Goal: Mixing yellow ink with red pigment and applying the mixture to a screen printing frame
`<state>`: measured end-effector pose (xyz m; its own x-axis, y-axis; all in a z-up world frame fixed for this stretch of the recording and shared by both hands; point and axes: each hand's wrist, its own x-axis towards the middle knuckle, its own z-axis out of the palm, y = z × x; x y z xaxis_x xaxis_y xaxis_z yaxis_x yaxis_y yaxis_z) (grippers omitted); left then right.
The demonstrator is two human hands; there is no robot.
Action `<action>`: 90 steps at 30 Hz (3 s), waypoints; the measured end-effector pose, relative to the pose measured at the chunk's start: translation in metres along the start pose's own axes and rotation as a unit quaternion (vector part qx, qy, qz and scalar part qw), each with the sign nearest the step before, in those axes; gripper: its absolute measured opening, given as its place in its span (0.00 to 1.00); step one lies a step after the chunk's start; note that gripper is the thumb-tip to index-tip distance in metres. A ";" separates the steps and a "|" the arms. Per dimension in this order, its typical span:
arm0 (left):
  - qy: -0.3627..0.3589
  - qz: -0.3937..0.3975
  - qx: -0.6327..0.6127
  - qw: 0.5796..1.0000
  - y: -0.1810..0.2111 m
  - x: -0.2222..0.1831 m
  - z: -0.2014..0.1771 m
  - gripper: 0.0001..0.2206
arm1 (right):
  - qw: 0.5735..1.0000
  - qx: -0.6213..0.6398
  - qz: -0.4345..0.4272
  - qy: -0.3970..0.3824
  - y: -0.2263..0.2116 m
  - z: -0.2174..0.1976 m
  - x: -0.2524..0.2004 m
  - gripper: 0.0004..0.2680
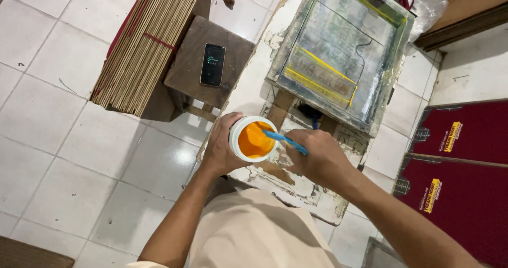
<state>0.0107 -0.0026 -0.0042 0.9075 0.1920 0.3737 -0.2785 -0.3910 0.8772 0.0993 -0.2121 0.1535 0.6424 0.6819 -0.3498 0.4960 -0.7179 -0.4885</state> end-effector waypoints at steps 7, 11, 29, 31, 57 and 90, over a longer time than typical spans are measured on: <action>-0.046 0.018 0.013 0.999 -0.004 0.003 -0.009 0.46 | 0.986 0.121 -0.044 0.109 -0.010 0.024 0.013 0.07; -0.106 0.001 -0.011 0.994 -0.007 0.010 -0.016 0.46 | 0.985 -0.020 -0.159 0.061 -0.023 0.014 0.009 0.07; -0.121 -0.014 -0.025 0.992 0.012 0.008 -0.021 0.44 | 0.942 -0.169 -0.283 -0.061 -0.020 -0.026 0.004 0.07; -0.119 0.006 0.015 0.993 0.006 0.004 -0.017 0.45 | 0.888 -0.300 -0.341 0.075 -0.008 -0.013 0.008 0.02; 0.031 0.107 0.016 0.994 0.011 -0.003 0.007 0.43 | 0.983 -0.096 -0.153 -0.024 -0.031 -0.023 -0.015 0.08; -0.063 0.121 0.046 0.990 0.008 0.034 0.006 0.41 | 0.943 -0.212 -0.213 0.141 0.023 0.013 -0.025 0.04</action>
<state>0.0408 -0.0045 0.0137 0.8513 -0.0279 0.5239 -0.4678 -0.4924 0.7340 0.0868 -0.2441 0.1410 0.4318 0.8999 0.0611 0.8950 -0.4190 -0.1527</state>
